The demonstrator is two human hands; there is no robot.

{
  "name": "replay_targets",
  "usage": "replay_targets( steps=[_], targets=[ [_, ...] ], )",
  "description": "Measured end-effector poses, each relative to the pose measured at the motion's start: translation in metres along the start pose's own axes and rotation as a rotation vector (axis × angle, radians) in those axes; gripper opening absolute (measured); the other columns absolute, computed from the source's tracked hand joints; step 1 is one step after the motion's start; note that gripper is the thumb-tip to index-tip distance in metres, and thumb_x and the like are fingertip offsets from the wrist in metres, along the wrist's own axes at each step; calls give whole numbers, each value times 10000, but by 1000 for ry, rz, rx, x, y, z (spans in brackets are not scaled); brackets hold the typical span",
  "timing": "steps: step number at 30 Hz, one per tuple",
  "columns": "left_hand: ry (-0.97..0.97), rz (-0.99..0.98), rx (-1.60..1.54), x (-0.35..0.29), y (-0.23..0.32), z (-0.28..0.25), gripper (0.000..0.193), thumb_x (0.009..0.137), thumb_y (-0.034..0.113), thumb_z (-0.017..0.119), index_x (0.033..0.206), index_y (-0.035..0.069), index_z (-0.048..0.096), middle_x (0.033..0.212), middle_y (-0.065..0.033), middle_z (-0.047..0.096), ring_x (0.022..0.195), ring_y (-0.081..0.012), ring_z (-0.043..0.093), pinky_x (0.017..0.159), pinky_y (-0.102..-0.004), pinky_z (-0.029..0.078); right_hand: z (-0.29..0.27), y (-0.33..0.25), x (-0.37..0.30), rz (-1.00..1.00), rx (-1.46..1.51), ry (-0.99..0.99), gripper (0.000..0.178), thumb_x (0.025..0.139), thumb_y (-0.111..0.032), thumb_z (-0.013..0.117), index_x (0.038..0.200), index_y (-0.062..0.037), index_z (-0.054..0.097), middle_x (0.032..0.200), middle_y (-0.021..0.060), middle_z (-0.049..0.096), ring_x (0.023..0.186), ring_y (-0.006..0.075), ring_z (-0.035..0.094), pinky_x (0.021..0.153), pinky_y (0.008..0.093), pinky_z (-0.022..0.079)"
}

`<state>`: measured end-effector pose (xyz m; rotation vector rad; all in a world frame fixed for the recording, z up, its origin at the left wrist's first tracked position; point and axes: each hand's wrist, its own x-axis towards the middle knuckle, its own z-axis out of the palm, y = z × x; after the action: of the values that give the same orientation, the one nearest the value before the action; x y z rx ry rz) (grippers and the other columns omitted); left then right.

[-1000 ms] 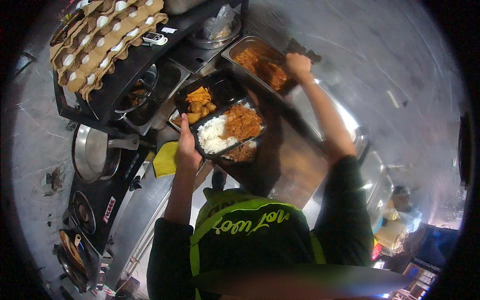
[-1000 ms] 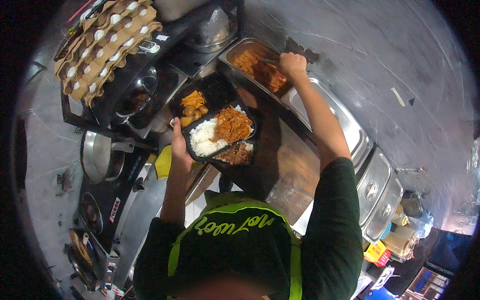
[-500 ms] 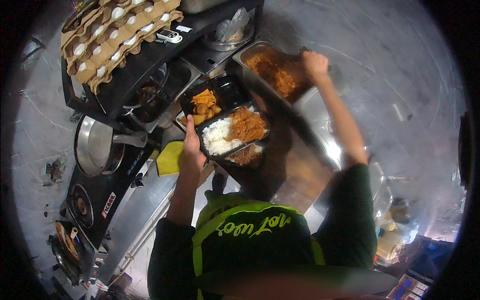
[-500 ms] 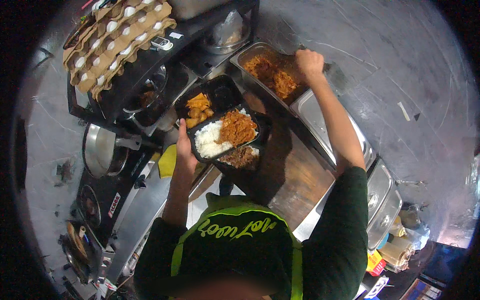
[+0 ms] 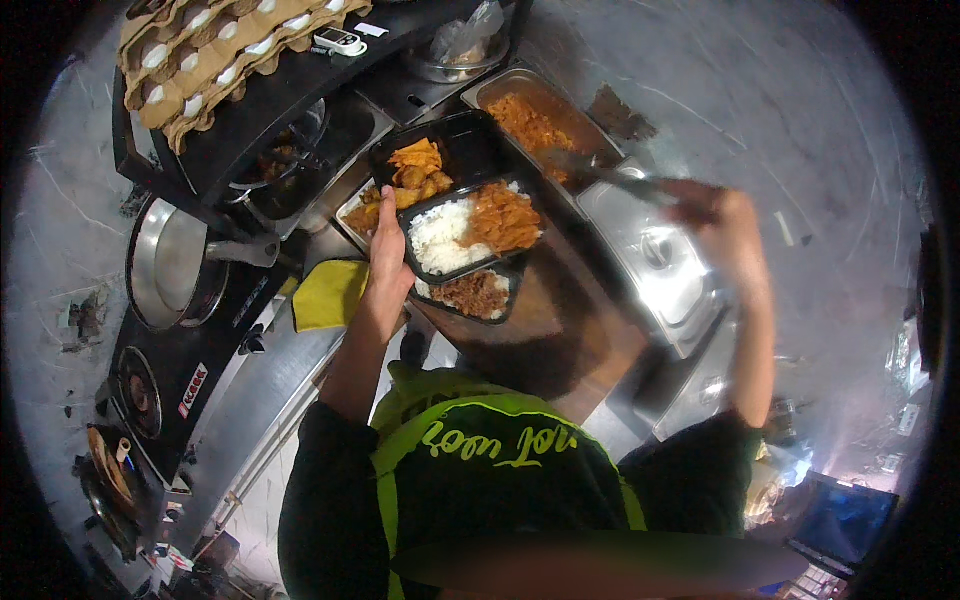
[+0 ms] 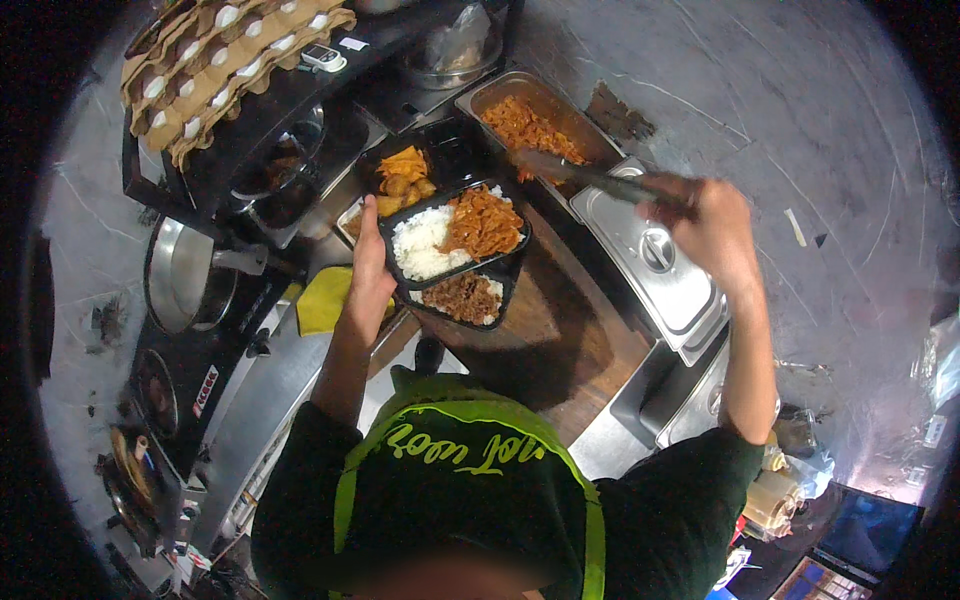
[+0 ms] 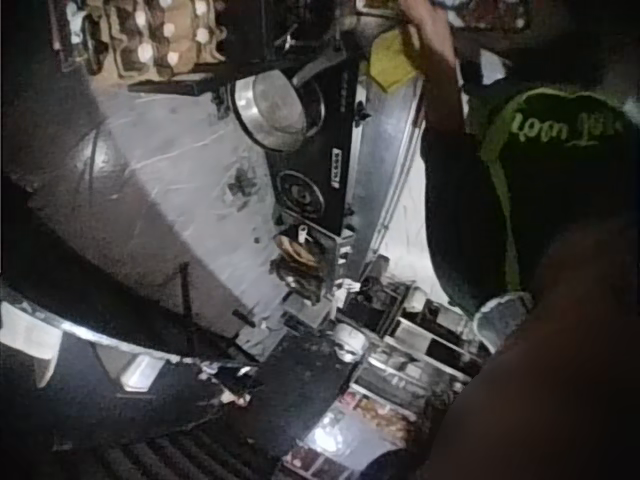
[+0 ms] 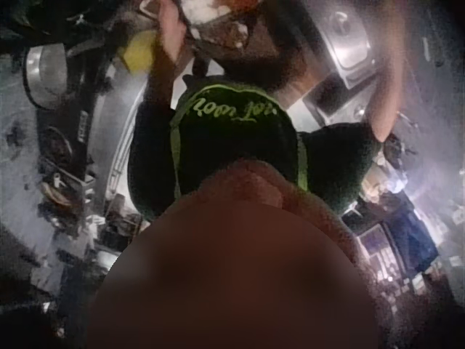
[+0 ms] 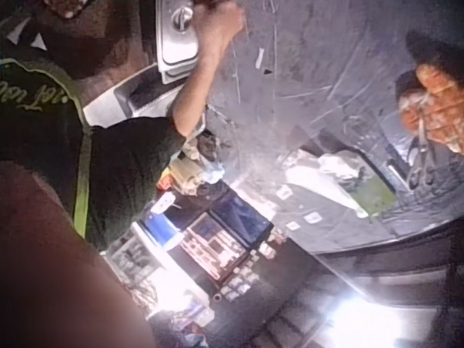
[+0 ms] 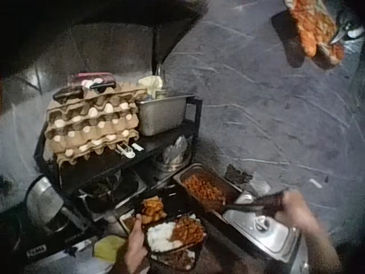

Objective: The person assembles meal boxes by scooping rice and various cooked items from stainless steel containers into compartmentalized trays. They then transfer the filled boxes into a microwave and later stir-fry green vegetables in a wok, transferring them into a metal bowl.

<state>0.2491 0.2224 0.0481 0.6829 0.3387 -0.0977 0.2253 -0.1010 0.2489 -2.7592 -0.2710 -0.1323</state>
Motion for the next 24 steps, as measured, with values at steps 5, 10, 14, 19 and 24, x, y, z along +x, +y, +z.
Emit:
replay_targets(
  steps=[5,10,14,19,24],
  targets=[
    [-33,-70,-8,5,-3,-4,556,895,501,468,1203,39,484,1057,-95,618,873,-205,638,781,-340,523,38,-29,-26,-100,-272,-5,310,727,-189,683,1034,-154,662,897,72,672,743,261,647,639,353,497],
    [-40,-37,-61,12,-8,-13,538,898,486,474,1201,43,485,1060,-91,614,904,-198,629,796,-329,515,20,-32,-30,-73,-215,42,303,718,-162,683,1020,-140,668,913,70,671,737,262,645,641,349,492],
    [-72,-63,-80,11,-7,-12,522,901,470,479,1201,42,481,1060,-91,613,912,-198,626,798,-331,515,23,-36,-29,-59,-229,52,287,721,-148,678,1008,-135,673,921,74,669,723,262,644,639,356,490],
    [-81,-66,-91,10,-6,-11,513,902,460,485,1201,44,476,1063,-95,612,908,-202,627,792,-342,517,34,-25,-20,-73,-219,-4,298,722,-166,684,1019,-146,671,936,75,668,725,263,644,641,359,489],
    [-43,-98,-111,18,-11,-23,508,902,459,485,1196,45,481,1074,-96,609,915,-203,623,788,-341,518,23,-27,-26,-95,-229,33,282,726,-179,687,1006,-149,674,920,64,673,729,247,649,639,356,492]
  ],
)
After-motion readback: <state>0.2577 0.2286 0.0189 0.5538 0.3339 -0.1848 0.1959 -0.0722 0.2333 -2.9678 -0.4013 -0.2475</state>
